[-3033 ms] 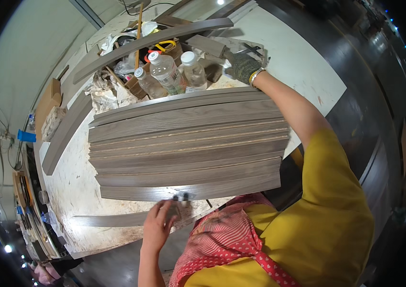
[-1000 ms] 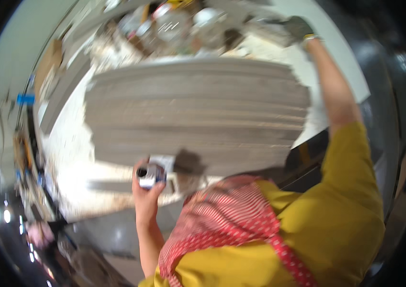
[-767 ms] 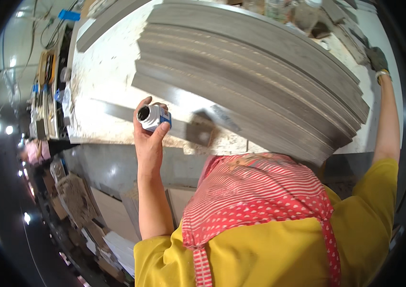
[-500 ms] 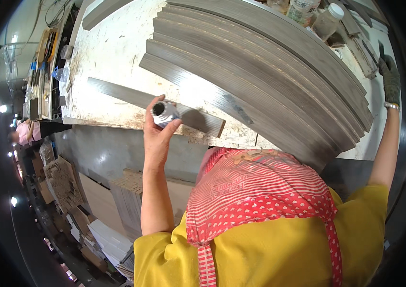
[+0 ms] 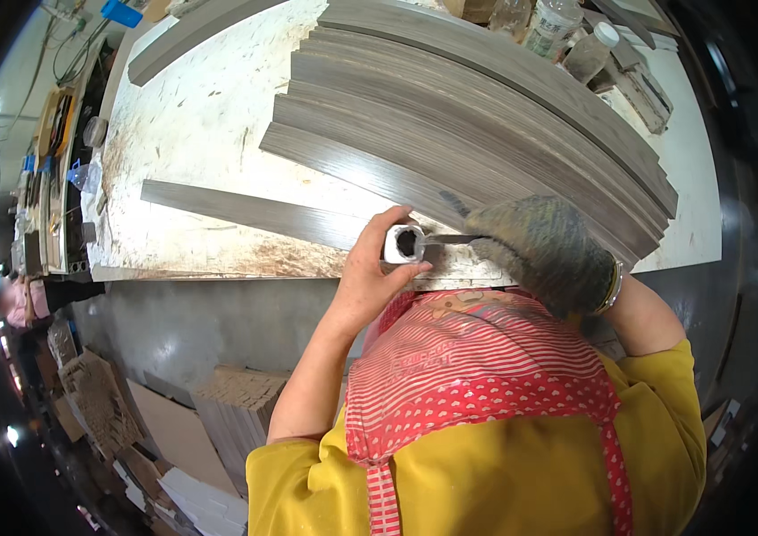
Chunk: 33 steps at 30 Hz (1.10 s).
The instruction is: Scraping the edges of wood panels with a hand tool at a workshop bench.
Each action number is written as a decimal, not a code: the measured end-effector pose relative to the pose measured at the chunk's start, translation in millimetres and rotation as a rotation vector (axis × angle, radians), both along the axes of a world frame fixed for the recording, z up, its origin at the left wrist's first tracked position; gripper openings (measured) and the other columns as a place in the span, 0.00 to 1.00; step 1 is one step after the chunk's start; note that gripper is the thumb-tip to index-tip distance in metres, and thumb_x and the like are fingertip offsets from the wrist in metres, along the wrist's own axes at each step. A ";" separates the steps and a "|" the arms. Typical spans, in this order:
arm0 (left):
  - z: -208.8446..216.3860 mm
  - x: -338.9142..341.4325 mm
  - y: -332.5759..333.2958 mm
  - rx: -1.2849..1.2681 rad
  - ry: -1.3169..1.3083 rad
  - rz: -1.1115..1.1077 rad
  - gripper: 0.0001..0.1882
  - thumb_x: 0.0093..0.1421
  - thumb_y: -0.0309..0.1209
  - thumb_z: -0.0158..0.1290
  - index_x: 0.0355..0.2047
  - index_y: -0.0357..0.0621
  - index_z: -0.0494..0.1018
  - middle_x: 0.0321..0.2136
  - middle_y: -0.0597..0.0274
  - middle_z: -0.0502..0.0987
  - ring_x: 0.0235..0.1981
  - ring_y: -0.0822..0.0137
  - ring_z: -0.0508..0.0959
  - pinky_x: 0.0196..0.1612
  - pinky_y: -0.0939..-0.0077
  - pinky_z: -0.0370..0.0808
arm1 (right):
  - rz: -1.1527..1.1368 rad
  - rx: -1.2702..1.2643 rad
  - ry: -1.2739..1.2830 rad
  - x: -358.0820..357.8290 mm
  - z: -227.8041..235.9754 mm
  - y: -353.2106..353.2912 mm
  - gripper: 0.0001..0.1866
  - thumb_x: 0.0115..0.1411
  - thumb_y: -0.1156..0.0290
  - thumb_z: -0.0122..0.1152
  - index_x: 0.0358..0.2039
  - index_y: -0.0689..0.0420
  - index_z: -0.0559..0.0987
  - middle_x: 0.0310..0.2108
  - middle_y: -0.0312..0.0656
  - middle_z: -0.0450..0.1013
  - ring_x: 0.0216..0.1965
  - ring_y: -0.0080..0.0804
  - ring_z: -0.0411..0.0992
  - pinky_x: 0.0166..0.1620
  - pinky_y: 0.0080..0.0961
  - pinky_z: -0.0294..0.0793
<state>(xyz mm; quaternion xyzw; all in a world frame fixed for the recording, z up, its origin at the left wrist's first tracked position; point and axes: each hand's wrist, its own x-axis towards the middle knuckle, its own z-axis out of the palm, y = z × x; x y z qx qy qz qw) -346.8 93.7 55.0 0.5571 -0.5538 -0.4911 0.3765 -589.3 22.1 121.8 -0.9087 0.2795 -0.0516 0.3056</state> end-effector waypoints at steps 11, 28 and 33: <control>-13.1 30.1 -2.6 -0.311 -0.198 -0.197 0.28 0.44 0.23 0.64 0.47 0.41 0.68 0.44 0.53 0.72 0.47 0.53 0.71 0.50 0.65 0.68 | -0.066 -0.192 0.185 47.2 26.0 28.5 0.25 0.53 0.61 0.59 0.52 0.55 0.72 0.44 0.48 0.71 0.43 0.46 0.71 0.46 0.39 0.69; -12.8 17.5 -13.4 -0.527 -0.433 -0.371 0.34 0.38 0.23 0.63 0.49 0.41 0.67 0.42 0.55 0.71 0.46 0.52 0.70 0.49 0.62 0.70 | -0.218 -0.120 0.231 67.1 -4.3 41.9 0.20 0.51 0.53 0.63 0.34 0.57 0.75 0.27 0.44 0.71 0.29 0.44 0.72 0.32 0.36 0.71; -19.4 14.2 -14.4 -0.510 -0.426 -0.450 0.33 0.39 0.23 0.63 0.50 0.42 0.67 0.43 0.55 0.71 0.47 0.52 0.69 0.50 0.61 0.69 | -0.200 -0.055 -0.035 54.0 -28.4 39.8 0.14 0.53 0.61 0.61 0.33 0.59 0.75 0.28 0.46 0.72 0.29 0.44 0.73 0.34 0.34 0.72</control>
